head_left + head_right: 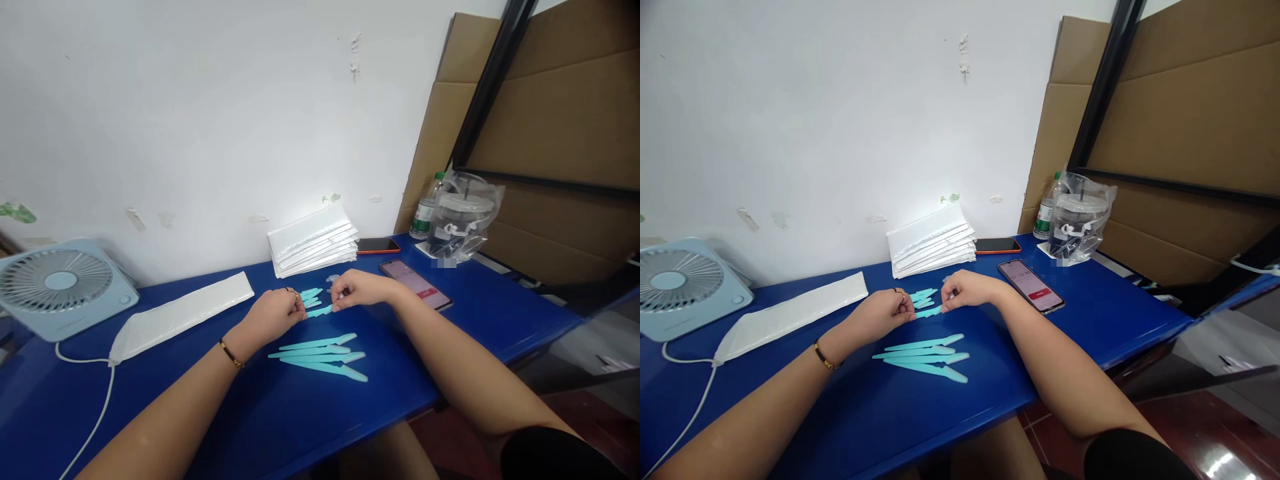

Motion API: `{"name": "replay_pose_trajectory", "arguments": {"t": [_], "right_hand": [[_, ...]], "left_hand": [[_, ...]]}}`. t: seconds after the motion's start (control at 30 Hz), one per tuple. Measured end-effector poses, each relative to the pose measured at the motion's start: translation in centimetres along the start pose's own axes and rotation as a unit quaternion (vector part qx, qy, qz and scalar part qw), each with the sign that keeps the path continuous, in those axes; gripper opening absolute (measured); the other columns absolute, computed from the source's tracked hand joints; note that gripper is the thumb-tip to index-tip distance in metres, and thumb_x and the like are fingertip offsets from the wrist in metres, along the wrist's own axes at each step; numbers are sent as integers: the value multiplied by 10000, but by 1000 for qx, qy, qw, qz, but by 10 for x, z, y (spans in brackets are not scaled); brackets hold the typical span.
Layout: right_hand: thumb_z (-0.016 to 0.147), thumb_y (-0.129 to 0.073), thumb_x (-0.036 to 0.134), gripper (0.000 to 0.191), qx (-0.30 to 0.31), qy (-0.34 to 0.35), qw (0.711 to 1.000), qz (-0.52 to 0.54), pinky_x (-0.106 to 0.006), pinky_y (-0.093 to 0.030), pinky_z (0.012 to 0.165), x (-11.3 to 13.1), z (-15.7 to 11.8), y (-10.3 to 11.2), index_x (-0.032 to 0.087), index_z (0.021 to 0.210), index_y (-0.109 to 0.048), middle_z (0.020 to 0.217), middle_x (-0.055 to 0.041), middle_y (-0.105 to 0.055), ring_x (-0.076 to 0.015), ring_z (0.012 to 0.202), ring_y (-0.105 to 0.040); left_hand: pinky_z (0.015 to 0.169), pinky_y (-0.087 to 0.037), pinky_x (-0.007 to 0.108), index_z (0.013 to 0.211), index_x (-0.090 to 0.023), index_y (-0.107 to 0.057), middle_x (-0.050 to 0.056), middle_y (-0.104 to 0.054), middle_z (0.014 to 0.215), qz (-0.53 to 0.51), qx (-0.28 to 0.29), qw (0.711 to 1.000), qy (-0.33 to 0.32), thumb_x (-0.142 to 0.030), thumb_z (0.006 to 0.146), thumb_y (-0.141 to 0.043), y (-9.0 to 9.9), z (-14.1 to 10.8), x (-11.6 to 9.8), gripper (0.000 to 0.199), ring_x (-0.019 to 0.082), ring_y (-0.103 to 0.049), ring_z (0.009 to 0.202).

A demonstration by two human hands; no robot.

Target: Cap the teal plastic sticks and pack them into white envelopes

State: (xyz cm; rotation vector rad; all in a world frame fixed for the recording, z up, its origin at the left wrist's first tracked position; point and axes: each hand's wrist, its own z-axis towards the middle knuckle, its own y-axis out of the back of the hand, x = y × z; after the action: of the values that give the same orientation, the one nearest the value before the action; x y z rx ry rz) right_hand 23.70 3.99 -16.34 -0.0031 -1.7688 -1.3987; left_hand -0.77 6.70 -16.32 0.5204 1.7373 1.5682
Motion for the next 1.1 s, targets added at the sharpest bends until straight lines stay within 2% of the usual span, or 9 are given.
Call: {"name": "replay_pose_trajectory", "arguments": {"t": [0.17, 0.23, 0.4, 0.53, 0.6, 0.7, 0.8, 0.93, 1.1], "right_hand": [[727, -634, 406, 273, -123, -75, 988, -49, -208, -314, 524, -14, -3, 7, 138, 741, -685, 651, -18, -615, -108, 580, -495], [710, -649, 403, 266, -162, -97, 980, -67, -206, -313, 524, -17, -4, 9, 144, 758, -689, 661, -22, -625, -114, 591, -506], [730, -626, 332, 198, -163, -88, 979, -81, -207, -314, 529, -16, -3, 7, 152, 770, -699, 674, -22, -643, -109, 587, -517], [737, -615, 310, 184, -129, -72, 987, -65, -205, -323, 531, -10, -3, 7, 153, 769, -705, 681, -19, -647, -105, 583, -514], [729, -630, 360, 228, -95, -59, 993, -43, -205, -328, 524, -6, -5, 7, 154, 782, -711, 676, -15, -642, -103, 573, -503], [682, -669, 448, 314, -5, -35, 999, -4, -201, -336, 516, 1, -6, 6, 165, 809, -717, 671, -4, -632, -104, 573, -496], [675, -678, 448, 311, 48, -16, 999, 10, -195, -344, 522, 4, -4, 2, 161, 791, -714, 657, 3, -619, -101, 579, -496], [719, -652, 383, 244, -1, -2, 1000, -24, -201, -340, 535, -1, -2, 2, 146, 756, -700, 672, -5, -620, -102, 586, -501], [715, -648, 379, 239, -138, -89, 983, -80, -212, -338, 546, -14, -6, 11, 155, 774, -704, 715, -27, -659, -126, 624, -545]], "left_hand": [[580, -348, 249, 808, -215, -628, 8, -643, 847, 29, -40, 998, 41, -390, 779, -535, 6, 1, 11, 201, 153, -571, 709], [589, -358, 243, 853, -224, -638, 9, -642, 889, 8, -35, 999, 32, -433, 755, -561, 7, -1, 8, 243, 155, -574, 736], [528, -348, 218, 787, -245, -674, -21, -652, 765, -59, 88, 994, -35, -461, 694, -617, 7, -8, -14, 242, 127, -565, 661], [472, -325, 217, 747, -235, -684, -22, -655, 681, -74, 153, 985, -13, -396, 706, -597, 5, -12, -21, 188, 114, -543, 575], [481, -328, 218, 721, -230, -684, -14, -663, 699, -61, 137, 989, -2, -348, 718, -574, 4, -11, -20, 161, 118, -550, 596], [513, -340, 218, 711, -226, -673, -7, -672, 745, -40, 90, 995, 1, -312, 730, -555, 1, -8, -14, 148, 127, -566, 648], [532, -346, 221, 723, -223, -654, -3, -668, 756, -18, 56, 998, -1, -324, 751, -540, 1, -5, -9, 155, 133, -566, 654], [561, -350, 234, 706, -223, -638, -2, -659, 773, 29, 15, 999, 5, -319, 773, -519, 6, -2, 2, 167, 141, -568, 670], [589, -370, 244, 832, -228, -648, 12, -654, 867, 29, -30, 998, 39, -407, 751, -551, 13, -2, 7, 219, 166, -582, 748]]}}
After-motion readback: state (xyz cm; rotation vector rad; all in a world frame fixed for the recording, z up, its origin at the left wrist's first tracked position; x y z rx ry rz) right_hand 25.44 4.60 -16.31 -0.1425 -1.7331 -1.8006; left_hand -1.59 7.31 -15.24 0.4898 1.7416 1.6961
